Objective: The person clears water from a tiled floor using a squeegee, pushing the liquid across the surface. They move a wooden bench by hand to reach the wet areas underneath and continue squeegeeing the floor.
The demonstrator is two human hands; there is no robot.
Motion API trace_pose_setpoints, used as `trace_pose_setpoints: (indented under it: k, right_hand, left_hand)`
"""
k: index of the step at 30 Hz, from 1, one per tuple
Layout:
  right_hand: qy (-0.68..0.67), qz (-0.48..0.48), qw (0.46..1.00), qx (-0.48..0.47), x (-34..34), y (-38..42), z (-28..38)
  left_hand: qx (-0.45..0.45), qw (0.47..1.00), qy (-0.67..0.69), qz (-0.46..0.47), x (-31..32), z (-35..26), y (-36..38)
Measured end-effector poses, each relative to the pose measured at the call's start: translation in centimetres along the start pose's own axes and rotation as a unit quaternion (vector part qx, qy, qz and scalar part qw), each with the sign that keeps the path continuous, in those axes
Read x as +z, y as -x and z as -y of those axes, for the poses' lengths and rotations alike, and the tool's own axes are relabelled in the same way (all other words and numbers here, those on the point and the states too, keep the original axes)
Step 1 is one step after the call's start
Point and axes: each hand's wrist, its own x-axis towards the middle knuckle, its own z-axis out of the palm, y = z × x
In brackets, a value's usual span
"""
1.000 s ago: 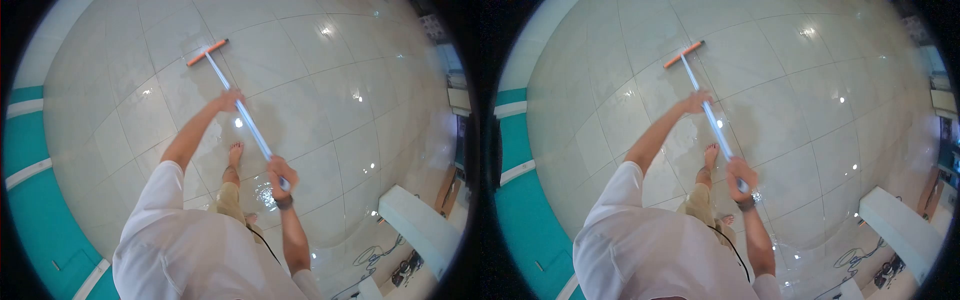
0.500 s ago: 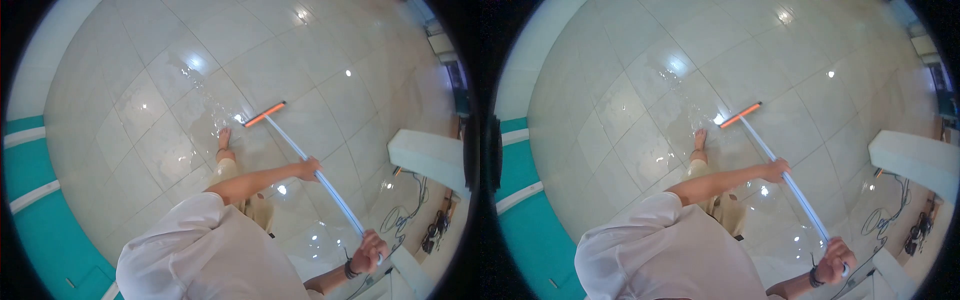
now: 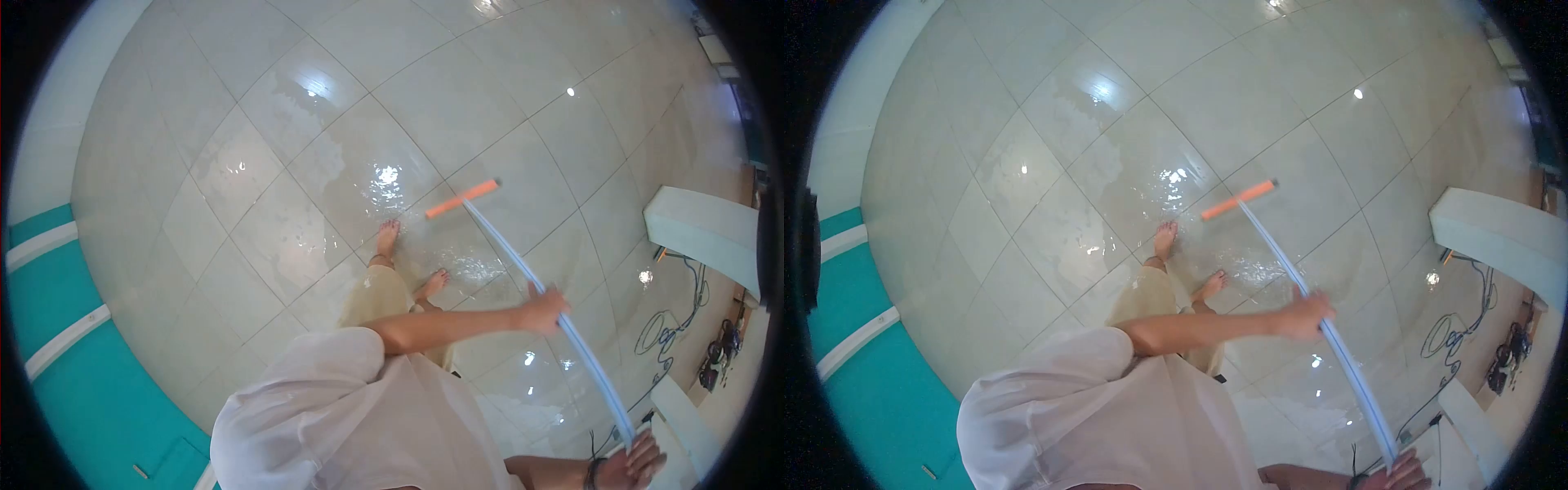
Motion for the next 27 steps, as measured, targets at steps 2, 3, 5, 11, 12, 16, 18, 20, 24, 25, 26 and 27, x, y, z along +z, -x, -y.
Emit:
trace_pose_setpoints:
  k: [2, 3, 5, 11, 12, 16, 18, 20, 24, 25, 26, 27]
  right_hand:
    - [-0.002, 0.042, 0.998, 0.053, -0.4, -0.4, -3.5]
    - [-0.029, 0.076, 0.995, 0.065, 0.1, -0.7, -6.1]
    - [-0.005, 0.128, 0.99, 0.053, 5.2, -0.5, -13.3]
    - [-0.052, 0.298, 0.944, 0.133, 22.5, 9.1, -32.9]
    - [-0.099, 0.255, 0.954, 0.119, 24.8, 11.7, -34.6]
    - [-0.034, 0.377, 0.918, 0.116, 21.8, 16.6, -36.5]
    - [-0.002, 0.381, 0.917, 0.122, 17.7, 16.8, -34.4]
    - [-0.017, 0.363, 0.923, 0.125, 12.4, 15.0, -31.3]
    - [-0.026, 0.321, 0.936, 0.14, -0.6, 14.0, -23.6]
    - [-0.012, 0.314, 0.937, 0.149, -3.3, 13.6, -21.6]
    - [-0.009, 0.297, 0.944, 0.147, -6.0, 13.7, -19.6]
    - [-0.005, 0.278, 0.949, 0.15, -8.7, 14.2, -17.4]
  left_hand:
    - [-0.026, 0.998, -0.044, -0.047, -6.8, 2.7, 1.2]
    - [-0.038, 0.979, -0.115, -0.162, -9.6, 4.9, 1.8]
    - [0.007, 0.95, -0.118, -0.291, -18.1, 10.3, 4.2]
    - [-0.125, 0.836, -0.401, -0.353, -41.5, 23.6, 16.8]
    - [-0.167, 0.811, -0.439, -0.349, -42.0, 24.6, 18.8]
    - [-0.167, 0.84, -0.442, -0.266, -40.7, 31.5, 21.9]
    - [-0.235, 0.853, -0.429, -0.184, -36.9, 30.5, 20.5]
    - [-0.104, 0.86, -0.484, -0.121, -32.0, 29.8, 18.7]
    - [0.031, 0.949, -0.31, -0.054, -18.5, 26.4, 13.0]
    - [0.045, 0.95, -0.3, -0.069, -14.9, 24.2, 12.1]
    - [0.054, 0.952, -0.29, -0.086, -11.1, 22.0, 11.4]
    - [0.047, 0.958, -0.269, -0.089, -7.3, 21.0, 10.8]
